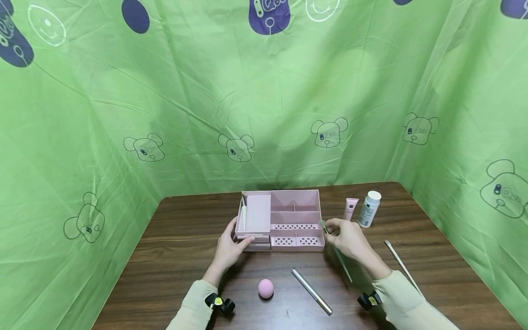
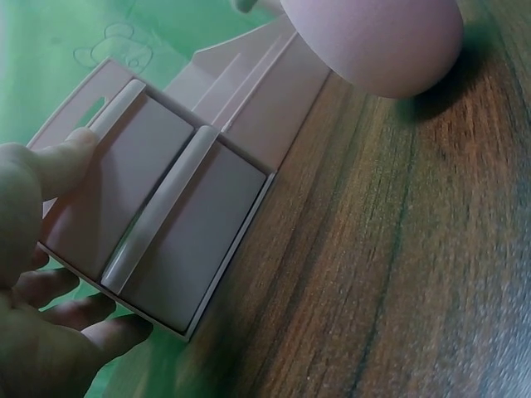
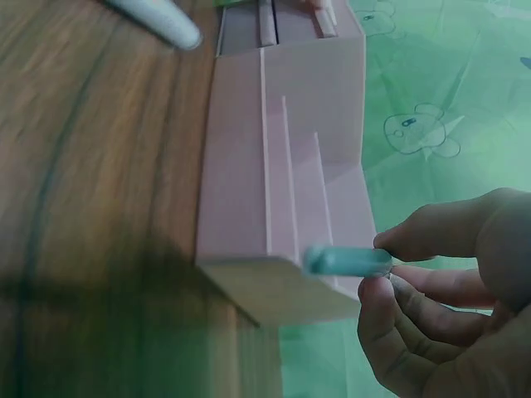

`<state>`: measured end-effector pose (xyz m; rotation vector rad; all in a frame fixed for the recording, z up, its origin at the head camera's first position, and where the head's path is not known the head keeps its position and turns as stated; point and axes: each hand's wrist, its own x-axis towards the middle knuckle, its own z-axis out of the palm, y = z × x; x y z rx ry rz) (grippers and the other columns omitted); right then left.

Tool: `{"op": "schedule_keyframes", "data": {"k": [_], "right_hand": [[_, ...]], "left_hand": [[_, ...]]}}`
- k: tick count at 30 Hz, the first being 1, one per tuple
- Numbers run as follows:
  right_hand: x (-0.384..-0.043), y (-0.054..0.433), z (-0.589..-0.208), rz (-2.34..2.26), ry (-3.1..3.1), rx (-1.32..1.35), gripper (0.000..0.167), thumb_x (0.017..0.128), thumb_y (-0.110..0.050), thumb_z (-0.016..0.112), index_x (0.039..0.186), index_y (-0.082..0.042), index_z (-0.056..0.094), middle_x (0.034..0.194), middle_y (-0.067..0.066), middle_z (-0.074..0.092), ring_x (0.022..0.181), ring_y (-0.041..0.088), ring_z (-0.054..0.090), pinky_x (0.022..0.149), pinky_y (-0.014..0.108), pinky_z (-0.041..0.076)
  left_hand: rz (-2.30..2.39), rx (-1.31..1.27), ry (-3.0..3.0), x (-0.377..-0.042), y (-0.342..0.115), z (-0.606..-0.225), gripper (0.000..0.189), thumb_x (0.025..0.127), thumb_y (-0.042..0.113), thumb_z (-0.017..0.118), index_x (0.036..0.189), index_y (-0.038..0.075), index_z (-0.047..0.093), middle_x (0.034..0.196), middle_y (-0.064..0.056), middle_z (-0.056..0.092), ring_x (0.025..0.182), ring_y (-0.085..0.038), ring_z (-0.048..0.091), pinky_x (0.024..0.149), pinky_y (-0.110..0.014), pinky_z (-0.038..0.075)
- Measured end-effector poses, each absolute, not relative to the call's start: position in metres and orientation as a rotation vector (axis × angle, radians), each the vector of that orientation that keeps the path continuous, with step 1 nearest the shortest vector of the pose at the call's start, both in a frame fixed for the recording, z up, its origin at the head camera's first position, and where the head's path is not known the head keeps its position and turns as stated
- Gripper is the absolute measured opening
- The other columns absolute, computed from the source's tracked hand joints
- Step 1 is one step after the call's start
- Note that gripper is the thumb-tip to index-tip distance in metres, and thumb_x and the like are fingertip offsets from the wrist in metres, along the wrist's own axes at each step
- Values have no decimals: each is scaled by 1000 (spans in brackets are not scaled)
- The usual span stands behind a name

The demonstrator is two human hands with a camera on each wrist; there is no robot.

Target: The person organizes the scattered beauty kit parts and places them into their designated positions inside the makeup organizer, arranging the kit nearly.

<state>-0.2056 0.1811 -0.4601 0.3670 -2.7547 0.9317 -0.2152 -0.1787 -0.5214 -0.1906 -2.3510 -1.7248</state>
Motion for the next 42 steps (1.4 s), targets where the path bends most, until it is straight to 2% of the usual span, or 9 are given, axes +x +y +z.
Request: {"op": "schedule_keyframes", "data": {"k": [8,19,30,42], "right_hand": [[-212,162,-450,969,-2726,393,31,76,-11,73,107,-5,71,83,-1,73,72,10,66,67,30,56],[-224,134,-424,1041,-2701,440,30,79,-11,72,109,-8,71,86,-1,74,73,10,68,67,29,58],[-236,105,-406,1117,-2673,504,30,81,-11,71,110,-7,71,88,0,74,75,11,68,64,23,58],[-248,80,-398,1115,-2656,519,31,83,-16,73,112,-6,70,89,-1,74,75,12,69,70,29,58]], "left_hand": [[-1736,-181,-2359,-214,-179,-521,85,75,21,86,146,12,41,142,-16,52,129,-27,51,107,-38,45],[-1751,-179,-2355,-215,-178,-523,85,76,20,85,147,11,40,143,-17,51,130,-28,51,107,-37,45],[-1733,-172,-2367,-216,-179,-522,86,75,21,86,147,10,40,143,-16,51,129,-27,51,108,-38,43],[-1766,-161,-2366,-216,-179,-522,86,76,19,85,148,10,39,144,-16,50,131,-28,50,108,-37,44]]}}
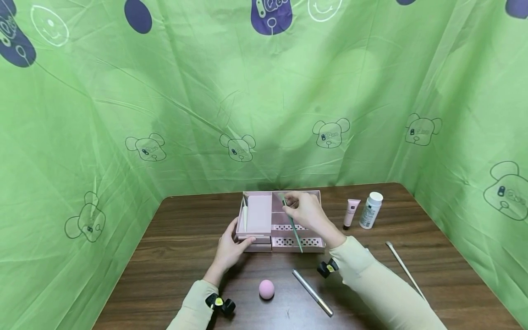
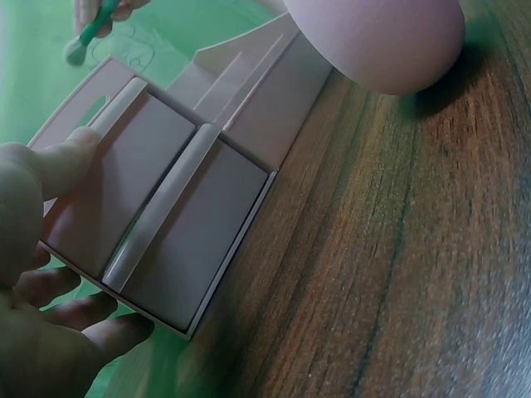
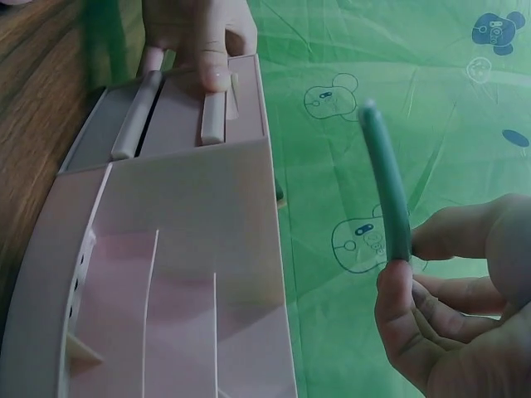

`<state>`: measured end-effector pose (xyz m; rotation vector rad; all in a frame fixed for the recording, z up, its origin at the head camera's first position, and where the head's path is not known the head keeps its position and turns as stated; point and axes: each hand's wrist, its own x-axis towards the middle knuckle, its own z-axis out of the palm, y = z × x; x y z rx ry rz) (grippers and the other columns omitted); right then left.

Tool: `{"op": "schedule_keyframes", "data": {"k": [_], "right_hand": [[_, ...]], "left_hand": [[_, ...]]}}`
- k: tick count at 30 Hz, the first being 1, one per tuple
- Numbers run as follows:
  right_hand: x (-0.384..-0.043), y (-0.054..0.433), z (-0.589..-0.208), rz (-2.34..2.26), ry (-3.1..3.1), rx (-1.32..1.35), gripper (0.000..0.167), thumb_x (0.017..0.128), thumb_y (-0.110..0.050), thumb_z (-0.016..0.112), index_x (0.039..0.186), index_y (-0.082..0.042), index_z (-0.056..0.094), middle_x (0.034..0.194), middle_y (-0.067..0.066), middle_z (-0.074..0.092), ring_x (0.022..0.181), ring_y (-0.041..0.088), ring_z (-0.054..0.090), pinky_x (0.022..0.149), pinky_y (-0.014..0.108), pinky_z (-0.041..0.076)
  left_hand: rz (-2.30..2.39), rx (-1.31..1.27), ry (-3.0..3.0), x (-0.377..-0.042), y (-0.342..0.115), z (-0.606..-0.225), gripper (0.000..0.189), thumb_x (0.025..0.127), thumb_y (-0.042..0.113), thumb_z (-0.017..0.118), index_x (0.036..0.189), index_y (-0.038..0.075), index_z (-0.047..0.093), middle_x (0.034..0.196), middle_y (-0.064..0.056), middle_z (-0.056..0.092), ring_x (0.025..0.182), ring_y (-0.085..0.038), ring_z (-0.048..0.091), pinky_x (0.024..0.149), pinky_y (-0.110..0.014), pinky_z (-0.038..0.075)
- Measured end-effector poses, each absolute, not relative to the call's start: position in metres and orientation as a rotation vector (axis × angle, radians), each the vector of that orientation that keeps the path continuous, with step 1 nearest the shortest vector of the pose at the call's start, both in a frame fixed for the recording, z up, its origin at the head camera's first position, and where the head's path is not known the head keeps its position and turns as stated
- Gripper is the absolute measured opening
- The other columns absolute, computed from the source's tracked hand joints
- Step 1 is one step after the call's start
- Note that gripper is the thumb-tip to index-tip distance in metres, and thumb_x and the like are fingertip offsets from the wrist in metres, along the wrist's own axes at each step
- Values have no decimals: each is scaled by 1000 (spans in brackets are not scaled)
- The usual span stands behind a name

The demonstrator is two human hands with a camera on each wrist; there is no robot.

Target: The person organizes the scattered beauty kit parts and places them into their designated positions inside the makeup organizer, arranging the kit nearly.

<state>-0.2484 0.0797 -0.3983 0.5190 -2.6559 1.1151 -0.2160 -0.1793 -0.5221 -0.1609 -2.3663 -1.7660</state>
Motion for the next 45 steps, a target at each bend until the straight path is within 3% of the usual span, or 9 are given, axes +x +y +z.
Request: {"op": "schedule_keyframes", "data": {"k": [11,19,28,35,45], "right_hand": [[-258,60,-397,1169,-2640,505,31,84,-18,74,113,-7,70,89,-1,73,77,12,69,73,29,58],[-262,48,-392,1170,-2649,476,30,83,-20,75,111,-8,70,90,-1,74,78,12,69,75,29,59],[-270,35,-389,1181,-2645,466,31,84,-20,75,112,-9,70,91,-1,74,79,12,70,74,28,59],[-274,29,-391,1184,-2660,454,30,85,-21,74,113,-10,70,92,-2,74,79,11,69,75,27,59],[-279,20,-395,1209,-2641,451,30,84,-20,74,112,-9,70,92,-1,74,76,11,69,73,27,59]], "left_hand": [[-1744,-181,-2395,-203,-173,-499,83,79,10,81,148,0,35,143,-24,48,130,-34,50,108,-42,44],[-1773,-192,-2337,-218,-179,-524,82,76,15,85,146,11,42,138,-17,55,126,-27,55,105,-38,47],[-1771,-206,-2323,-217,-178,-524,83,76,9,84,147,7,40,139,-21,54,126,-31,54,105,-43,46],[-1793,-189,-2331,-218,-179,-524,84,75,14,85,146,9,41,137,-18,55,125,-26,55,104,-34,48],[-1788,-195,-2336,-218,-179,-524,84,75,16,85,146,9,40,139,-17,54,127,-26,54,105,-34,47]]}}
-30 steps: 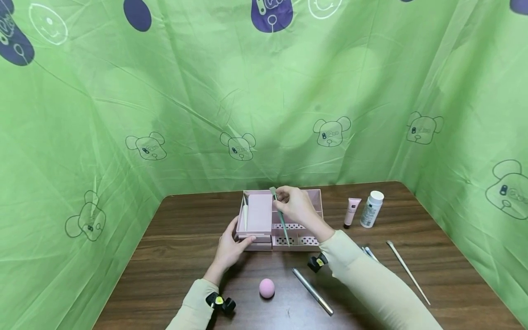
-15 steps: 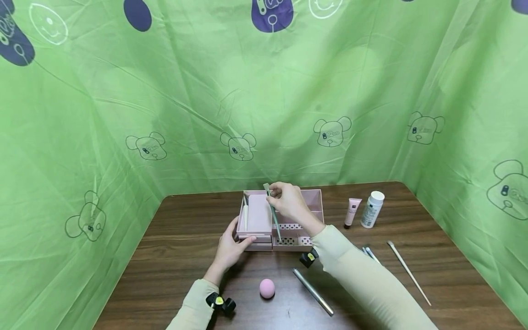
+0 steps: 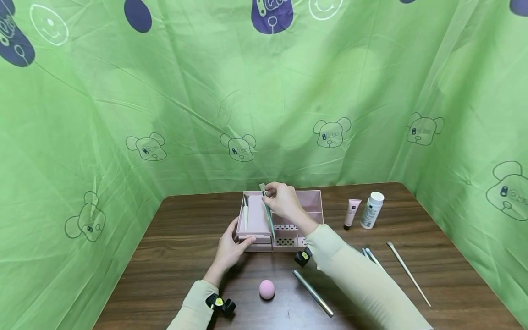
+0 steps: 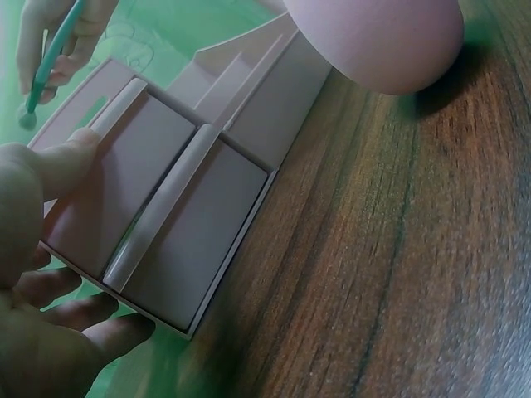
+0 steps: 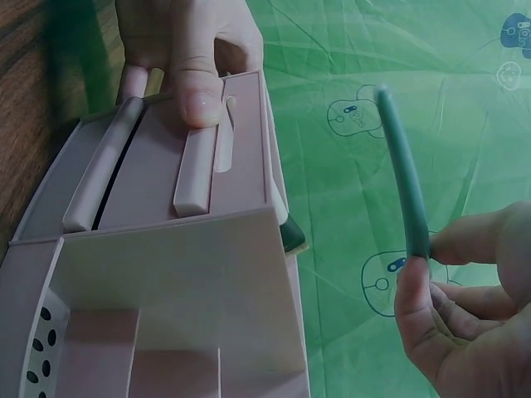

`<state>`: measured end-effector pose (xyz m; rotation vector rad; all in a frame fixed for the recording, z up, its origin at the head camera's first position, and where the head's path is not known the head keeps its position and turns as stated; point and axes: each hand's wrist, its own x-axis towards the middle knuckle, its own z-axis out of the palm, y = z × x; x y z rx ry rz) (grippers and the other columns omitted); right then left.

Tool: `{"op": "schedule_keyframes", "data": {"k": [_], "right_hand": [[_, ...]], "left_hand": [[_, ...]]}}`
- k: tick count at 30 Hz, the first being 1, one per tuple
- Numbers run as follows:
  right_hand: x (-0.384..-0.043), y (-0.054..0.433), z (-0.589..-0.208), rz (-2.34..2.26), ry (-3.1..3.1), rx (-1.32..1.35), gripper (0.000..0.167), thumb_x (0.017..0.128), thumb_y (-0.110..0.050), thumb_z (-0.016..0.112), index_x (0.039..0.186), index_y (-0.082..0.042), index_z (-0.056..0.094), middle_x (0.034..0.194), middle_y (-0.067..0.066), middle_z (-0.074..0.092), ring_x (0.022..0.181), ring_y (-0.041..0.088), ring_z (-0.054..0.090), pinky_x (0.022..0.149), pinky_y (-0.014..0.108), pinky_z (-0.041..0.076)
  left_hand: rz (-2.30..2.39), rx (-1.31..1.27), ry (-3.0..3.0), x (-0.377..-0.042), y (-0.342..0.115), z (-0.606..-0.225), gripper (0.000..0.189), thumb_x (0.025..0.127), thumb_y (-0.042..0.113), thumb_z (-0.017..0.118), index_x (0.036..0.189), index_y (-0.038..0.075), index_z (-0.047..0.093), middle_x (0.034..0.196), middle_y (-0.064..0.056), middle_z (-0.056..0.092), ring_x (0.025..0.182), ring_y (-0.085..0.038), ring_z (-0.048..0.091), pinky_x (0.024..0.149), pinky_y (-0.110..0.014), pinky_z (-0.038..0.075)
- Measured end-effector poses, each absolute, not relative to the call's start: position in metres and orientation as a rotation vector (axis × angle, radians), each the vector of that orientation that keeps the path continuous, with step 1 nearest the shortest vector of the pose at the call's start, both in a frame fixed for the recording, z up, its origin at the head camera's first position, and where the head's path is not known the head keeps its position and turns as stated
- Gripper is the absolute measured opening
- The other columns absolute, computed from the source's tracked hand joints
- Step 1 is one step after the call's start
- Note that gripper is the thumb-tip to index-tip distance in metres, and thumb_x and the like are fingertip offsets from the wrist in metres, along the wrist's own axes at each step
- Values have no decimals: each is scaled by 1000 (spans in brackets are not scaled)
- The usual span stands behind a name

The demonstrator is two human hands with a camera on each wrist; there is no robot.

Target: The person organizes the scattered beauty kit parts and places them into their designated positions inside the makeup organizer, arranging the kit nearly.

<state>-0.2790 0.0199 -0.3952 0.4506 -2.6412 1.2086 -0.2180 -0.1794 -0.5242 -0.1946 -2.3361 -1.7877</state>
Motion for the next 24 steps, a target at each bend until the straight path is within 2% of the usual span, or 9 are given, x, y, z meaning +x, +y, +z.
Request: {"op": "schedule_keyframes", "data": {"k": [9,17,20,24], "right_hand": [[-282,14,-396,1225,-2648,457,30,84,-20,74,112,-8,70,93,0,74,78,14,70,73,28,59],[-287,8,-401,1190,-2689,430,32,85,-22,74,113,-10,69,92,-2,74,75,9,68,73,27,58],[-289,6,-403,1203,-2703,426,33,85,-22,74,114,-9,68,93,-2,74,70,8,68,73,27,58],[-290,2,-405,1207,-2703,424,32,84,-20,75,114,-8,69,92,0,74,72,9,68,73,26,58]], "left_hand": [[-1713,-226,-2339,-216,-179,-524,82,77,17,84,146,5,40,135,-21,56,123,-31,57,101,-33,51],[-1739,-238,-2317,-217,-179,-523,81,76,14,84,145,7,42,136,-18,56,124,-30,56,104,-37,49],[-1729,-236,-2324,-217,-179,-523,81,76,13,84,145,6,42,137,-19,55,125,-31,55,105,-39,48],[-1727,-241,-2332,-215,-178,-521,82,77,10,83,146,3,39,139,-23,52,127,-33,53,107,-43,45]]}}
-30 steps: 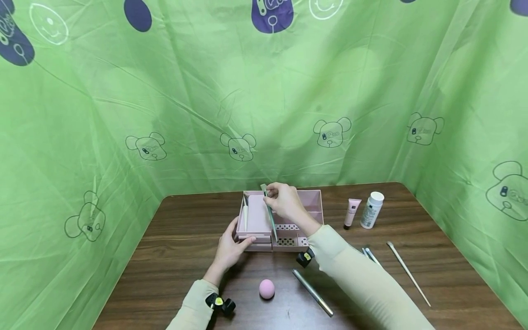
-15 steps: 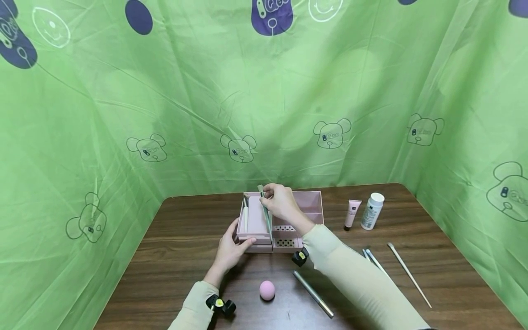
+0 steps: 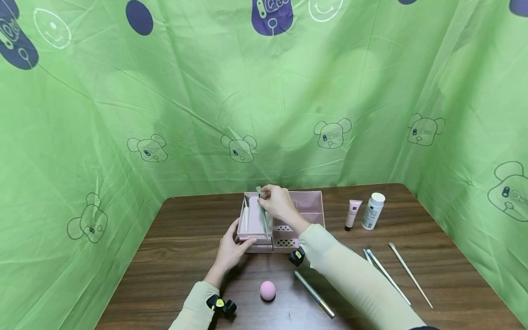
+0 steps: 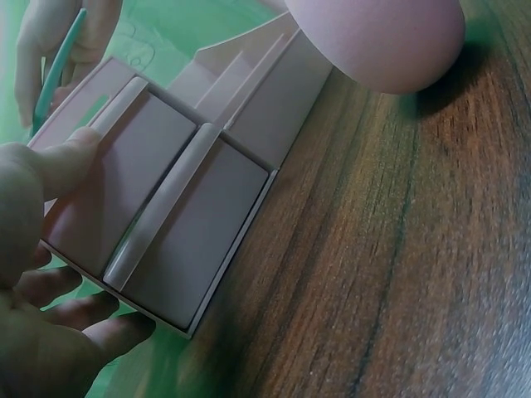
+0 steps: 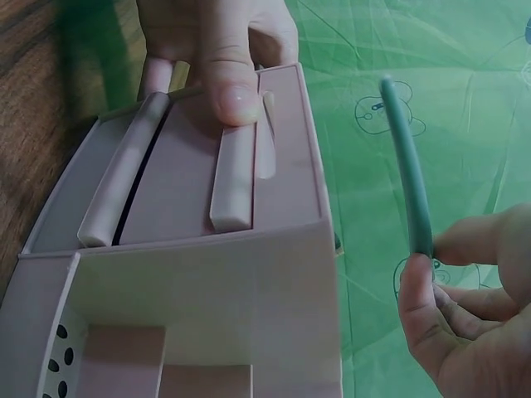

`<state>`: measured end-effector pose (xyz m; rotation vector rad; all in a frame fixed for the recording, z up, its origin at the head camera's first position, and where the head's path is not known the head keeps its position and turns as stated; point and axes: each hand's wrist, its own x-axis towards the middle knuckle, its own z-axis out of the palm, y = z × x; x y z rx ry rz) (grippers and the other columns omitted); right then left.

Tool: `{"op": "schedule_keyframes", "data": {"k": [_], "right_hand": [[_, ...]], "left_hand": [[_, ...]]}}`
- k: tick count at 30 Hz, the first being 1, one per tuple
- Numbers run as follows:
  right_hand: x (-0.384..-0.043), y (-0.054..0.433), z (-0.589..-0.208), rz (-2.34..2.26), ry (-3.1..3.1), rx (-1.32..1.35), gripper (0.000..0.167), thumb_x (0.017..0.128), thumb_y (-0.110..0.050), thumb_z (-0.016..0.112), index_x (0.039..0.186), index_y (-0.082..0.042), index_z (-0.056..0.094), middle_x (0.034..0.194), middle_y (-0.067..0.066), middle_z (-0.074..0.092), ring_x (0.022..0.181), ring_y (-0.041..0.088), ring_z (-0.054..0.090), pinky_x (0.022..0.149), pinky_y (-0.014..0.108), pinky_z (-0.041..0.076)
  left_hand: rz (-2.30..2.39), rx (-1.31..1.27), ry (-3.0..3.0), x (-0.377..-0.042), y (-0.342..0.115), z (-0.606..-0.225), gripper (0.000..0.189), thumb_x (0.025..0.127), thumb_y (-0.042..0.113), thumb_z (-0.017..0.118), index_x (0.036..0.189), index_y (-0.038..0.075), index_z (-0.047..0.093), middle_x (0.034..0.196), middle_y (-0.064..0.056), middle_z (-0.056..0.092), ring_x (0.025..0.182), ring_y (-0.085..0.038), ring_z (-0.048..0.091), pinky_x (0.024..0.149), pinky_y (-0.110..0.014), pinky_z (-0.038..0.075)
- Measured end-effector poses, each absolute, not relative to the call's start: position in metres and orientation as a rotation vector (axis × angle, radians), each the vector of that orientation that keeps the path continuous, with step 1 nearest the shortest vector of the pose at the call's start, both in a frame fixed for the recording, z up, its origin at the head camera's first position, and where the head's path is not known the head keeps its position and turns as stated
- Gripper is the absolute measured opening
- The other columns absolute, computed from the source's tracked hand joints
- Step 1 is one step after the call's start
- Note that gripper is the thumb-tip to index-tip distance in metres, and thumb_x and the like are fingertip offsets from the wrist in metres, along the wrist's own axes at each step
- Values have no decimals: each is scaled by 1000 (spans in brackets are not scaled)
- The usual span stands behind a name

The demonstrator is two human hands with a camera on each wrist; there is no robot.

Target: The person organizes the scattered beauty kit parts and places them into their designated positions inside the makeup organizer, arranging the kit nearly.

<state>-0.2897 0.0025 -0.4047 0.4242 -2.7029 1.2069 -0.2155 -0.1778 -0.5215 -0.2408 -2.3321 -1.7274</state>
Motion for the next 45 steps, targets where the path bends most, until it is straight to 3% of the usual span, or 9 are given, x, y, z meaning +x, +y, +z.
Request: {"op": "schedule_keyframes", "data": {"k": [2,9,18,28,34,45], "right_hand": [[-290,1,-405,1195,-2696,426,31,84,-20,75,113,-8,69,92,0,74,75,11,68,73,26,58],[-290,-4,-406,1164,-2698,439,32,85,-20,74,113,-7,69,93,1,74,79,13,69,74,26,58],[-290,-12,-410,1165,-2708,445,31,85,-19,74,113,-5,69,94,3,75,78,14,70,72,24,58],[-291,-17,-412,1196,-2739,424,33,86,-18,74,115,-5,68,96,4,74,79,14,69,72,24,58],[-290,-17,-415,1256,-2754,420,36,89,-23,70,119,-4,65,96,5,74,68,10,67,69,25,58],[-290,-17,-415,1243,-2754,430,36,87,-24,72,118,-5,67,94,4,73,79,15,67,73,26,57]], "left_hand": [[-1739,-241,-2342,-212,-176,-513,81,78,7,82,146,0,38,140,-24,51,127,-35,52,107,-45,44],[-1749,-235,-2322,-216,-178,-522,80,76,15,84,144,9,43,138,-17,55,125,-28,55,105,-36,47],[-1758,-249,-2305,-217,-178,-524,81,76,7,82,146,4,41,138,-21,53,125,-33,55,105,-43,46],[-1724,-239,-2333,-217,-179,-525,80,77,14,83,145,7,41,137,-19,55,125,-30,56,104,-37,49],[-1716,-241,-2351,-211,-176,-514,80,78,7,81,145,-1,38,138,-25,52,125,-36,54,104,-42,48],[-1752,-240,-2377,-198,-173,-490,80,79,6,80,146,-6,35,141,-27,48,128,-37,51,107,-43,44]]}}
